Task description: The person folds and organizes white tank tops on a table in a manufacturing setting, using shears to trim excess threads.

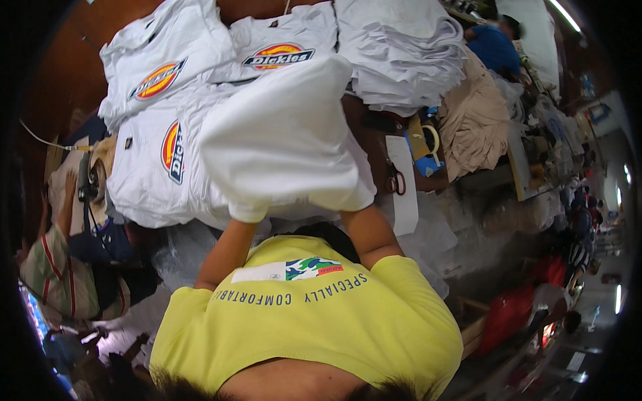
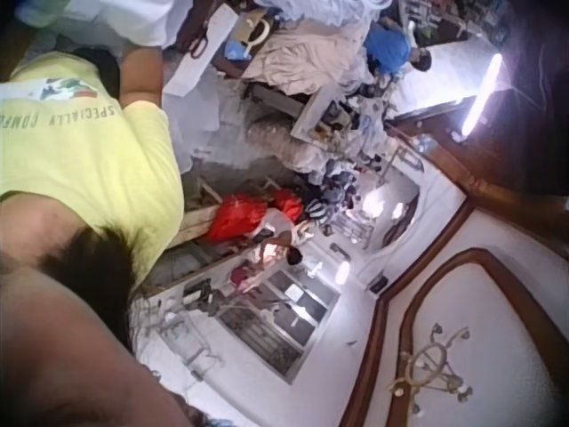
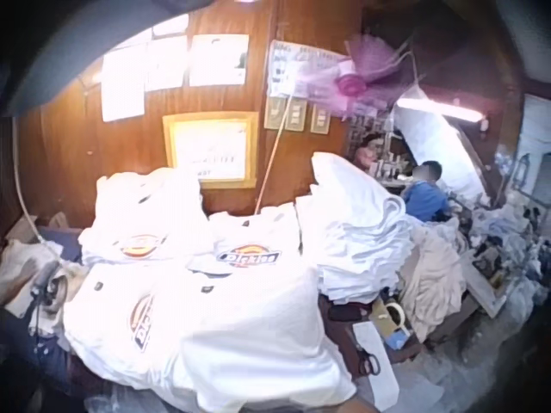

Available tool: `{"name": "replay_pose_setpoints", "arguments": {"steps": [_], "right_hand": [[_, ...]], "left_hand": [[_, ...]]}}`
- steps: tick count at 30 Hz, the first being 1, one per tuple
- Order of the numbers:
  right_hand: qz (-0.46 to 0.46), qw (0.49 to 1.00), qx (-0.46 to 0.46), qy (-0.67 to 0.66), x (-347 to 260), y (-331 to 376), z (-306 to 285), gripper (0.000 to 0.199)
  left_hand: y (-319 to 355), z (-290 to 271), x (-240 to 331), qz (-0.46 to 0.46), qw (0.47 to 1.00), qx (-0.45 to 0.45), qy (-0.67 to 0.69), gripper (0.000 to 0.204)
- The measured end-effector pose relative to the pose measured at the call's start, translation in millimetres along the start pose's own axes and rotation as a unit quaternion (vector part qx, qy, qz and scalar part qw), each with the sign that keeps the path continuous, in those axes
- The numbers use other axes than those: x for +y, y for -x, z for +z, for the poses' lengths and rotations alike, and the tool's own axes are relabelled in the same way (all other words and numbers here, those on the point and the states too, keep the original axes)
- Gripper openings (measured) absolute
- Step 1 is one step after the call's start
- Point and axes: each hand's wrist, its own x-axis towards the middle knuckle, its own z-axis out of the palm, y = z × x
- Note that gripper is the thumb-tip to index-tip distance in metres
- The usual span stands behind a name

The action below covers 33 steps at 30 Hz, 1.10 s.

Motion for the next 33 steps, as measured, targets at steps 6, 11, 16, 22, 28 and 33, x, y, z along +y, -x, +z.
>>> {"name": "replay_pose_setpoints", "arguments": {"steps": [6,11,16,22,28,33], "right_hand": [[0.012,0.999,0.028,-0.019,13.6,-22.1,-7.0,0.024],[0.052,0.993,0.083,-0.070,23.3,4.8,-27.5,0.024],[0.105,0.982,0.061,-0.145,42.6,19.0,-14.6,0.024],[0.113,0.895,0.214,-0.375,59.5,20.6,-101.9,0.024],[-0.057,0.973,0.041,-0.218,-7.8,-7.9,-93.5,0.024],[-0.258,0.814,-0.514,0.076,-61.5,42.1,-48.3,0.024]], "left_hand": [[-36.7,-18.7,-9.6,-0.018,0.998,0.058,0.017,0.056],[-62.4,-58.7,13.8,0.052,0.980,0.188,0.048,0.065],[-82.6,-74.0,69.6,0.219,0.920,0.320,0.057,0.073],[-106.0,-62.4,162.7,0.482,0.778,0.395,0.080,0.064],[-87.6,-81.5,88.4,0.253,0.965,-0.065,0.011,0.058],[-78.8,-118.4,46.9,-0.059,0.926,-0.371,0.046,0.054]]}}
